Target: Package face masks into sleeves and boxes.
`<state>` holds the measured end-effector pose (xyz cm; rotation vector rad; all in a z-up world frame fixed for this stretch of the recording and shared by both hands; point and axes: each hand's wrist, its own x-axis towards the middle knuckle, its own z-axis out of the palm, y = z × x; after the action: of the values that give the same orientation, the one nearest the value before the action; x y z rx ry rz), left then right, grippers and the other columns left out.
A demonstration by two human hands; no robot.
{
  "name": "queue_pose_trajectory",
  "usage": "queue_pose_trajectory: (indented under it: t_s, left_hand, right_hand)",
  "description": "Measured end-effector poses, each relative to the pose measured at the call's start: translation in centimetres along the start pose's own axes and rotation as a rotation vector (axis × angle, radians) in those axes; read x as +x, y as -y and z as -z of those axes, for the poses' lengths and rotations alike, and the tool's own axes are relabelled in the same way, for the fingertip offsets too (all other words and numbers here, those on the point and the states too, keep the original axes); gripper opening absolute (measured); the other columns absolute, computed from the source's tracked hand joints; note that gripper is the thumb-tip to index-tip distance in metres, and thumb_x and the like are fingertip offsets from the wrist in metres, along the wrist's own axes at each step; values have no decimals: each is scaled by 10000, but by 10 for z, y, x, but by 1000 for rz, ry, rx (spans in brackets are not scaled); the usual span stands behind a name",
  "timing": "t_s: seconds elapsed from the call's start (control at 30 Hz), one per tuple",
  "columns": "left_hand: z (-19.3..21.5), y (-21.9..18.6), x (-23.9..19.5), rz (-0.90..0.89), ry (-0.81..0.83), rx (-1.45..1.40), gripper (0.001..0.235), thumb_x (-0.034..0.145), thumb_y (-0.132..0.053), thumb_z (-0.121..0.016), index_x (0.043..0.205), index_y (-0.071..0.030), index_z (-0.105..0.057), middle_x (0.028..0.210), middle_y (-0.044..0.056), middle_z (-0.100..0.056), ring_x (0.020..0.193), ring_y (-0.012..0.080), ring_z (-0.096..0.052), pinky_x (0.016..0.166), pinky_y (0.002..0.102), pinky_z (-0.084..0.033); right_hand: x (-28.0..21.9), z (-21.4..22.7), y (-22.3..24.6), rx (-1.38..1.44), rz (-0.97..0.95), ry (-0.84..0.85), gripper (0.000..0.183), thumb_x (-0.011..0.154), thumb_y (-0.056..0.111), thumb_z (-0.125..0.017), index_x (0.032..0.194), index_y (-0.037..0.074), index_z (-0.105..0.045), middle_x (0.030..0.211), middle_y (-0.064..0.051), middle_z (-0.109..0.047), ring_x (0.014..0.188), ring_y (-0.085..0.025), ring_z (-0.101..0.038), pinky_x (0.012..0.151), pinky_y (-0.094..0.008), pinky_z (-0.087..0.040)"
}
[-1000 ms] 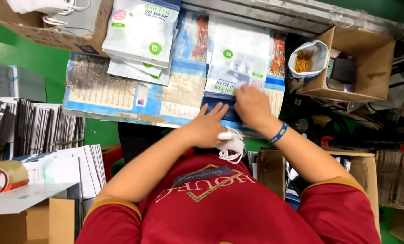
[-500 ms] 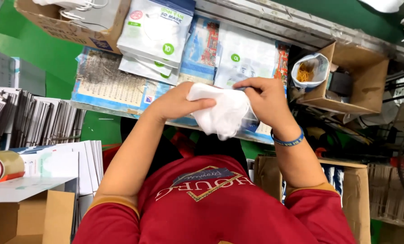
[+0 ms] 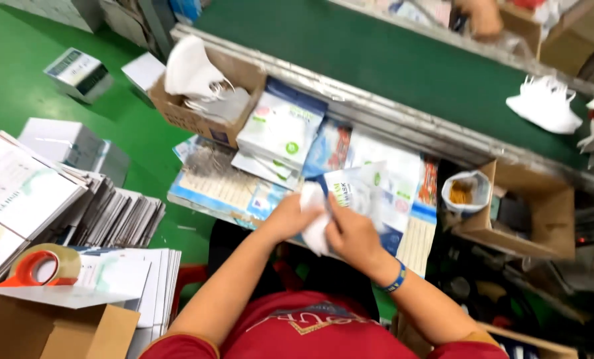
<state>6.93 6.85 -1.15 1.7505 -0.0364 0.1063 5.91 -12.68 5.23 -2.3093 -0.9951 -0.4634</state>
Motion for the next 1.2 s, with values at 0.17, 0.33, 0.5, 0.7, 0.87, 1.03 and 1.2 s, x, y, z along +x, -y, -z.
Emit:
queue_pose_trajectory:
  t_s: [0.17,0.33,0.5,0.7,0.87,1.03,1.2]
  left_hand:
    - [-11,-38,-2,211,22,-60,347,895,-225,-710,1152,5,-743,1020,162,-801,931,238,-762,816,358,-583]
    - [-44,-3,-20,344,202,-1132,399,1002,-99,-603,1387,-3,-557,1327,118,-653,1216,245,-628,1074,392,-494]
    - [-50,-15,-45,550,261,-1524,435,1030,-120,-469,1453,-20,-477,1438,140,-594,1338,278,-564,1168,424,-418]
    - [-91,42,-51,640,249,-1425,439,1030,-153,-401,1435,-1,-470,1414,188,-586,1333,328,-548,1172,464,-396]
    - [-87,38,-64,654,301,-1277,486,1029,-326,-477,1385,-5,-561,1296,200,-643,1117,296,-661,981,450,-518]
    - [-56,7,-102,500,714,-488,487,993,-333,-583,1405,-72,-567,1279,73,-664,1141,186,-631,962,360,-514]
    - [-36,-8,-123,151,1162,-95,453,1017,-292,-614,1369,-7,-618,1230,151,-690,1134,242,-619,967,361,-498]
  right_hand:
    - [8,5,7,65,-46,-7,578,847,98,-644,1410,-9,-570,833,-185,-670,692,-348,-669,638,-452,-542]
    - [-7,4,2,22,-96,-21,574,852,85,-653,1409,-24,-569,779,-184,-656,659,-361,-656,613,-462,-524]
    - [-32,12,-12,128,-143,-47,518,848,52,-633,1358,-28,-598,825,-199,-667,685,-368,-667,626,-441,-544]
    - [-60,-8,1,195,-154,3,455,848,33,-623,1301,-3,-656,834,-216,-675,721,-380,-687,656,-449,-549]
    - [-72,-11,10,317,-202,238,399,906,96,-675,1302,44,-652,933,-180,-712,815,-331,-710,745,-410,-573]
    - [-17,83,47,414,86,203,727,748,261,-819,1365,-36,-576,1148,-234,-679,981,-357,-679,849,-379,-529]
    - [-52,67,10,681,-49,547,643,709,259,-918,1211,-62,-677,1067,-144,-742,961,-210,-660,836,-319,-531]
